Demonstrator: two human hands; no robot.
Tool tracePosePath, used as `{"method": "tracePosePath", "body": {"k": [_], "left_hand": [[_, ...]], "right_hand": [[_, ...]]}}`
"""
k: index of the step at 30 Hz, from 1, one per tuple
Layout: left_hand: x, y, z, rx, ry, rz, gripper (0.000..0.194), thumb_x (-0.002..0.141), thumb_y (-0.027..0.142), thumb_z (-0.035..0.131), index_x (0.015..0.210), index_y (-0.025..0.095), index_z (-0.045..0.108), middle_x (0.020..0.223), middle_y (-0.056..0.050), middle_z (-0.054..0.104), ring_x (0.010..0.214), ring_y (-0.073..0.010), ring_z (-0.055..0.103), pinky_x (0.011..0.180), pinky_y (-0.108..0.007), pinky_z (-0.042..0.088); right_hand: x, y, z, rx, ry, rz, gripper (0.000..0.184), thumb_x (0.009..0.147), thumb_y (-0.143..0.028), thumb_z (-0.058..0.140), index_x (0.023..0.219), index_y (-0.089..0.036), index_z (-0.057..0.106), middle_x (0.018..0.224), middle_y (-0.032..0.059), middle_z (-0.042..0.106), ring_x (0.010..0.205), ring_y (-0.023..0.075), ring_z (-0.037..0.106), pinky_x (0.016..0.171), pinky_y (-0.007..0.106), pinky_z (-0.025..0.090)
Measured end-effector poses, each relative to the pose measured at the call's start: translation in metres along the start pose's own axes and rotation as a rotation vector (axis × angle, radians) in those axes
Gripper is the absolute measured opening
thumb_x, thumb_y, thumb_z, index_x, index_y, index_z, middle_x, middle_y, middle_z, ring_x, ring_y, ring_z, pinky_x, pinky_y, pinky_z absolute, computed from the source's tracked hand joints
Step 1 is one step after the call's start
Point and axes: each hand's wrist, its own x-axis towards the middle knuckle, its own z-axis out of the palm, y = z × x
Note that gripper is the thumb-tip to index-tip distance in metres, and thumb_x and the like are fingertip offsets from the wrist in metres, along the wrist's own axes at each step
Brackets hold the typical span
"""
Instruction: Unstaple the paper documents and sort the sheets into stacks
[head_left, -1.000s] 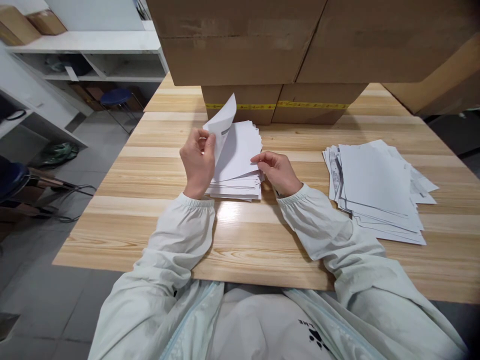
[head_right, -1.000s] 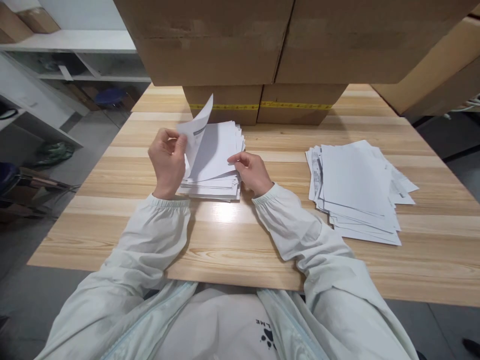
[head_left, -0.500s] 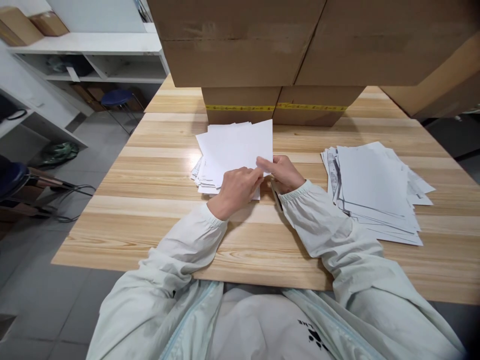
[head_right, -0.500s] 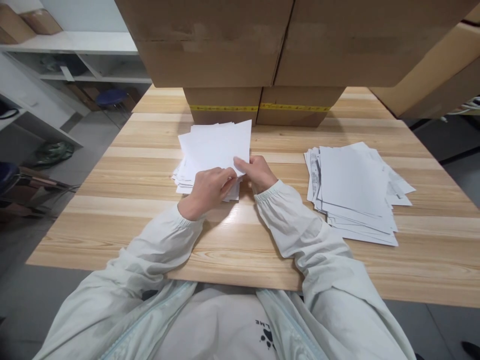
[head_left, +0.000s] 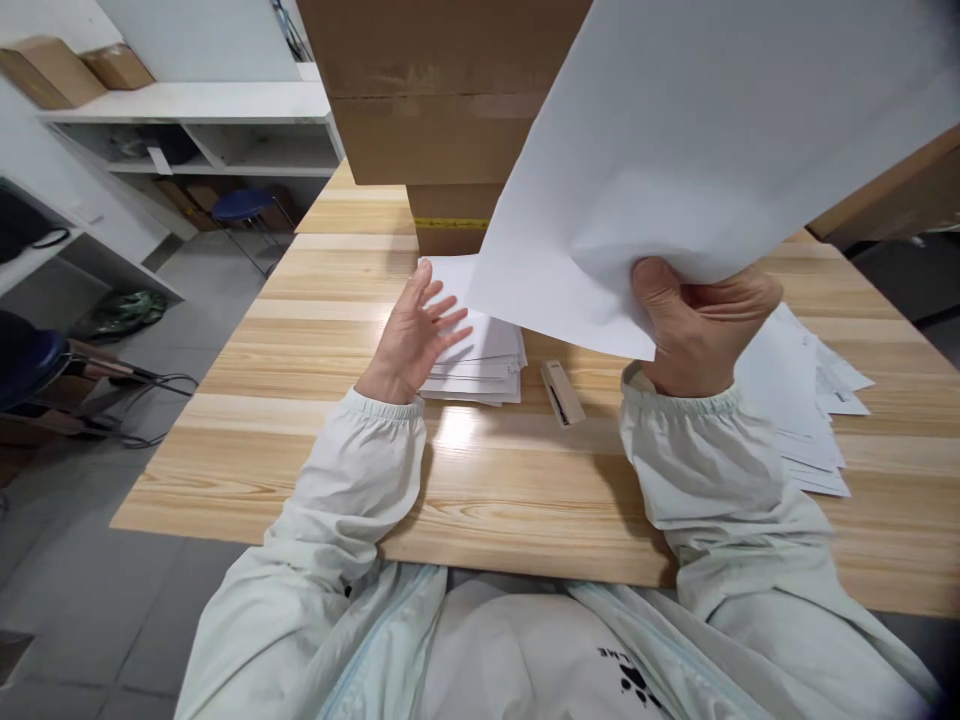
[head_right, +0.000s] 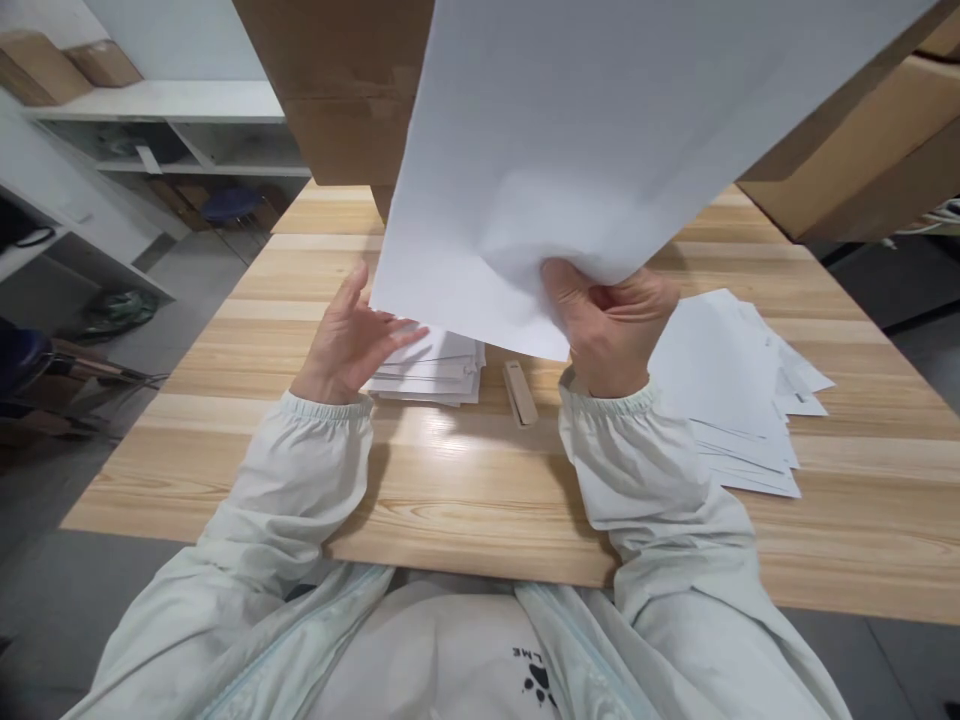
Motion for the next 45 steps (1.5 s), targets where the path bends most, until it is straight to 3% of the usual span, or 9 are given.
{"method": "tracePosePath", "body": {"k": [3, 7, 11, 13, 17, 20, 23, 29, 45], "left_hand": [[-0.008, 0.005, 0.006, -0.085, -0.198, -0.09, 0.062, 0.086, 0.075, 0.043, 0.107, 0.021, 0.066, 0.099, -0.012, 0.07, 0.104, -0.0291, 0.068, 0.079, -0.041, 0.059], [-0.008, 0.01, 0.005, -0.106, -0.098, 0.019, 0.062, 0.091, 0.072, 0.037, 0.108, 0.02, 0.066, 0.099, -0.01, 0.07, 0.113, -0.0309, 0.066, 0.082, -0.044, 0.058], [0.004, 0.006, -0.001, -0.143, -0.083, 0.007, 0.037, 0.096, 0.048, 0.05, 0.109, 0.018, 0.067, 0.106, -0.008, 0.072, 0.117, -0.0281, 0.065, 0.089, -0.042, 0.058], [0.008, 0.002, -0.005, -0.176, -0.069, -0.006, 0.027, 0.095, 0.037, 0.053, 0.107, 0.017, 0.067, 0.108, -0.008, 0.073, 0.116, -0.0263, 0.065, 0.092, -0.04, 0.058], [0.01, -0.008, -0.008, -0.204, -0.083, -0.082, 0.02, 0.088, 0.03, 0.063, 0.102, 0.016, 0.068, 0.104, -0.009, 0.076, 0.111, -0.0255, 0.069, 0.094, -0.039, 0.057], [0.009, -0.017, -0.005, -0.24, -0.132, -0.145, 0.022, 0.082, 0.03, 0.071, 0.1, 0.016, 0.068, 0.101, -0.01, 0.076, 0.107, -0.0262, 0.07, 0.096, -0.04, 0.056], [0.006, -0.024, 0.002, -0.301, -0.179, -0.19, 0.021, 0.083, 0.029, 0.07, 0.099, 0.016, 0.069, 0.102, -0.01, 0.077, 0.109, -0.0273, 0.07, 0.098, -0.043, 0.055], [0.003, -0.026, 0.01, -0.436, -0.197, -0.201, 0.019, 0.089, 0.022, 0.063, 0.106, 0.014, 0.069, 0.109, -0.01, 0.076, 0.117, -0.0261, 0.066, 0.109, -0.044, 0.048], [0.005, -0.024, 0.008, -0.532, -0.165, -0.217, 0.026, 0.094, 0.019, 0.058, 0.117, 0.008, 0.065, 0.111, -0.013, 0.075, 0.119, -0.0247, 0.065, 0.115, -0.043, 0.042]], "right_hand": [[-0.002, -0.003, -0.001, 0.09, -0.06, 0.022, 0.016, 0.072, -0.034, 0.081, 0.062, -0.026, 0.07, 0.067, -0.0029, 0.068, 0.072, 0.0219, 0.066, 0.071, 0.042, 0.056], [-0.002, 0.005, -0.005, 0.169, -0.395, 0.2, 0.004, 0.071, -0.029, 0.08, 0.073, -0.027, 0.077, 0.078, -0.0026, 0.074, 0.078, 0.0199, 0.07, 0.072, 0.038, 0.059], [0.007, 0.024, -0.01, 0.158, -0.866, 0.437, 0.014, 0.072, -0.035, 0.079, 0.08, -0.023, 0.079, 0.08, 0.0003, 0.076, 0.071, 0.0168, 0.068, 0.062, 0.031, 0.058], [0.015, 0.035, -0.016, 0.029, -0.965, 0.463, 0.02, 0.076, -0.04, 0.075, 0.078, -0.021, 0.079, 0.077, 0.0013, 0.075, 0.067, 0.0156, 0.066, 0.056, 0.027, 0.054], [0.03, 0.049, -0.034, -0.165, -0.657, 0.352, 0.02, 0.079, -0.041, 0.074, 0.082, -0.021, 0.078, 0.077, 0.0008, 0.073, 0.065, 0.0135, 0.063, 0.053, 0.024, 0.049], [0.033, 0.049, -0.041, -0.014, -0.525, 0.429, 0.022, 0.079, -0.042, 0.076, 0.089, -0.023, 0.078, 0.084, 0.0013, 0.075, 0.066, 0.0133, 0.065, 0.057, 0.026, 0.052], [0.029, 0.044, -0.035, 0.14, -0.61, 0.54, 0.022, 0.075, -0.041, 0.08, 0.089, -0.024, 0.078, 0.089, 0.001, 0.077, 0.071, 0.0135, 0.068, 0.062, 0.027, 0.056], [0.023, 0.043, -0.023, 0.078, -0.781, 0.689, 0.027, 0.07, -0.044, 0.082, 0.086, -0.024, 0.078, 0.087, 0.0018, 0.077, 0.07, 0.0158, 0.068, 0.058, 0.027, 0.055], [0.025, 0.051, -0.024, -0.011, -0.696, 0.63, 0.033, 0.073, -0.057, 0.074, 0.073, -0.024, 0.071, 0.08, 0.0017, 0.072, 0.069, 0.0171, 0.063, 0.058, 0.029, 0.049]]}}
